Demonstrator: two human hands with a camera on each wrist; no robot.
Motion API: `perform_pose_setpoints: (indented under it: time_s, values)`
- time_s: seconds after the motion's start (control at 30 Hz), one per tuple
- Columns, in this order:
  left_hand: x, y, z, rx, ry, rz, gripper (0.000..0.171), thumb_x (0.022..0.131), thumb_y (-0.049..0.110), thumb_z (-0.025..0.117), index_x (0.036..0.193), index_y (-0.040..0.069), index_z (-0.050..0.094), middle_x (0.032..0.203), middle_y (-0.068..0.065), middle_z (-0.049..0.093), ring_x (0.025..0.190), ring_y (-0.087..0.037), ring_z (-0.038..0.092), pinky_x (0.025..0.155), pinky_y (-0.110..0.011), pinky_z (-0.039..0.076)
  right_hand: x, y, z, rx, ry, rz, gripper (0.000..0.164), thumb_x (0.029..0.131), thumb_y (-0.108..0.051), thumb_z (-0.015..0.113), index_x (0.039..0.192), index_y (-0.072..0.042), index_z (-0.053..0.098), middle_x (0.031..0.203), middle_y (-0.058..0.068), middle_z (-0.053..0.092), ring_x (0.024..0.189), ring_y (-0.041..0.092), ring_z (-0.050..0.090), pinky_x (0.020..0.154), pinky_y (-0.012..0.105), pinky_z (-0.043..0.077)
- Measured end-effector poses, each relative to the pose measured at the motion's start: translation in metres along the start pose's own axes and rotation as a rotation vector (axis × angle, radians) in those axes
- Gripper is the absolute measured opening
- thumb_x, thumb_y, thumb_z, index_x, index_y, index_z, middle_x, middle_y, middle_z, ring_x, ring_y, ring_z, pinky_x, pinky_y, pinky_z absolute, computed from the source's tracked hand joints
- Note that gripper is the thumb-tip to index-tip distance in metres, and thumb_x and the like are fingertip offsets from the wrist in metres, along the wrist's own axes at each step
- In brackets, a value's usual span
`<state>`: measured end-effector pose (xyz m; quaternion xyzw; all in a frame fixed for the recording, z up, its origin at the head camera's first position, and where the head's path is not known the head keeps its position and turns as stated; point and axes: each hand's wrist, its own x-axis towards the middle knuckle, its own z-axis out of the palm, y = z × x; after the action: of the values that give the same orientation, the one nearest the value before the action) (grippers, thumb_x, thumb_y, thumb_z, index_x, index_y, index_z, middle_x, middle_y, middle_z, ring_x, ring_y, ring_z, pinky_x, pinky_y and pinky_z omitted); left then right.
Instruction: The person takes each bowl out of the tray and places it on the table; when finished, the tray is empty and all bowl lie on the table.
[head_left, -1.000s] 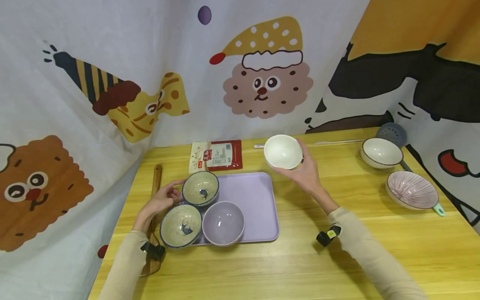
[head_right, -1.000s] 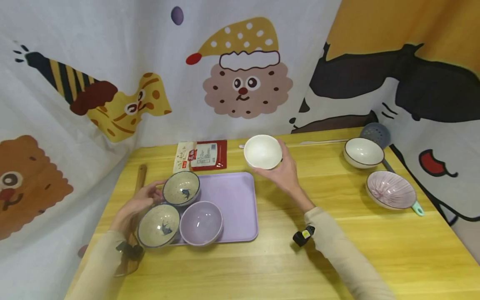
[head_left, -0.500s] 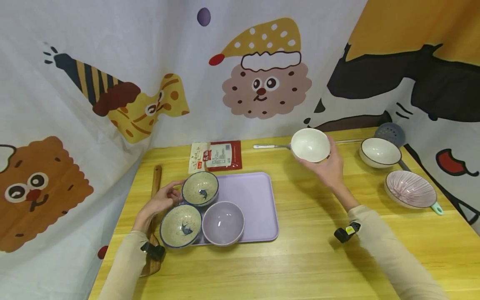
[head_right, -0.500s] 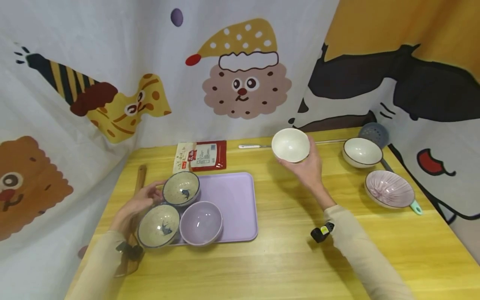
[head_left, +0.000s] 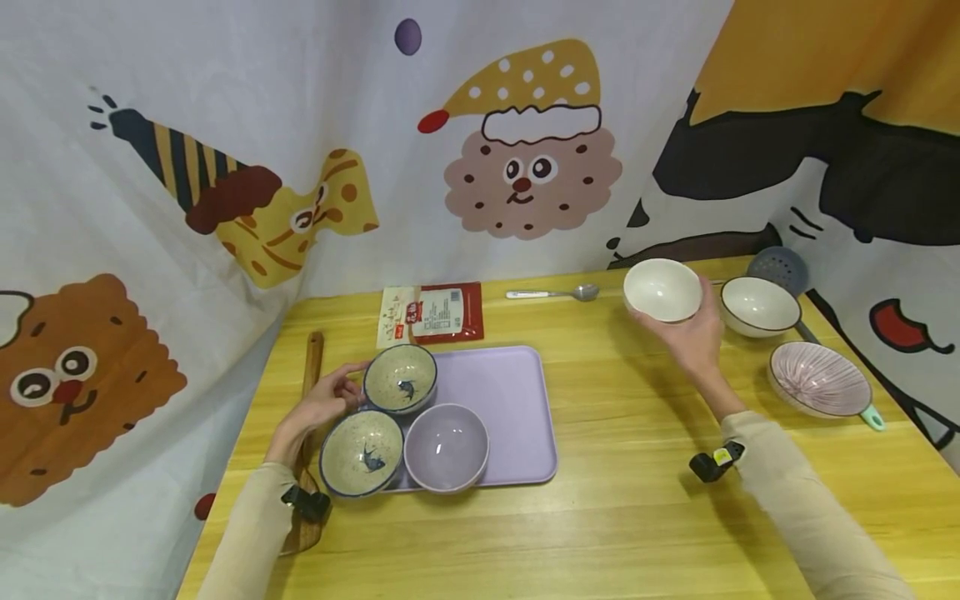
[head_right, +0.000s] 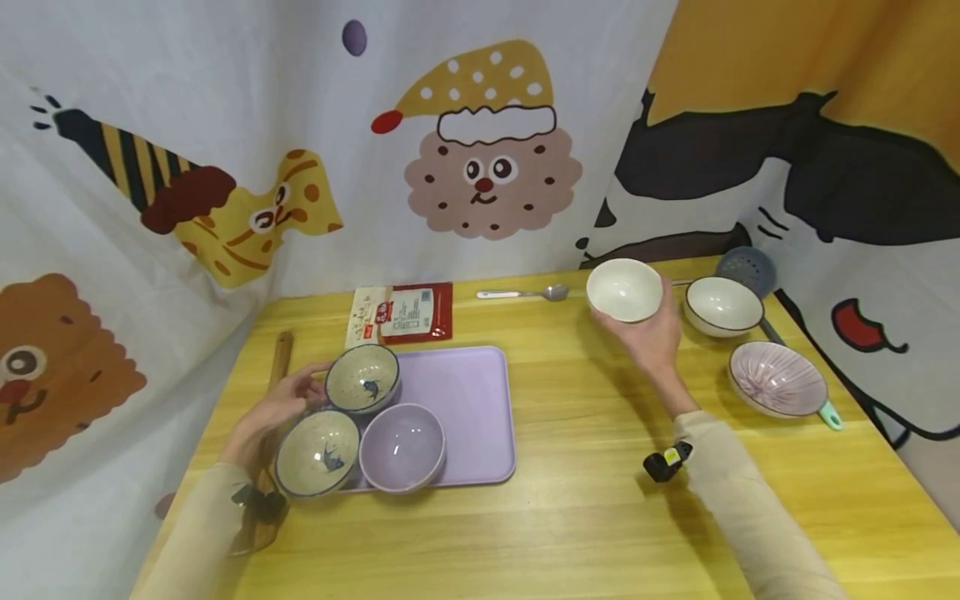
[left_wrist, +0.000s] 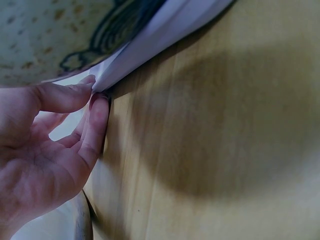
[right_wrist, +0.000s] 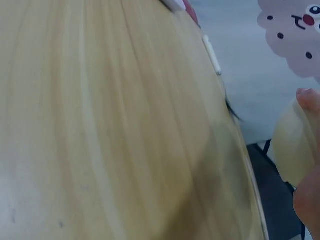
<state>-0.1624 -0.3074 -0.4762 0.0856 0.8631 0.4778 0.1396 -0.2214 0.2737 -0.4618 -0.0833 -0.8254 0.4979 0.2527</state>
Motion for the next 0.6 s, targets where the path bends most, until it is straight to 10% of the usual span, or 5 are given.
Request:
perform_pose_setpoints:
  time_s: [0.6]
  values:
    - [-0.001, 0.002, 0.001, 0.029, 0.003, -0.004, 0.074, 0.080, -0.014, 0.057, 0.151, -0.005, 0.039, 0.097, -0.023, 0.060, 0.081, -0.023, 0.057, 0.066, -0.026, 0.049, -0.001, 0.026, -0.012, -0.121, -0.020, 0.159, 0.109, 0.069, -0.039, 0.091, 0.157, -0.016, 0.032, 0.156, 0.014, 0.042, 0.140, 0.037, 0.044, 0.110, 0.059, 0.040]
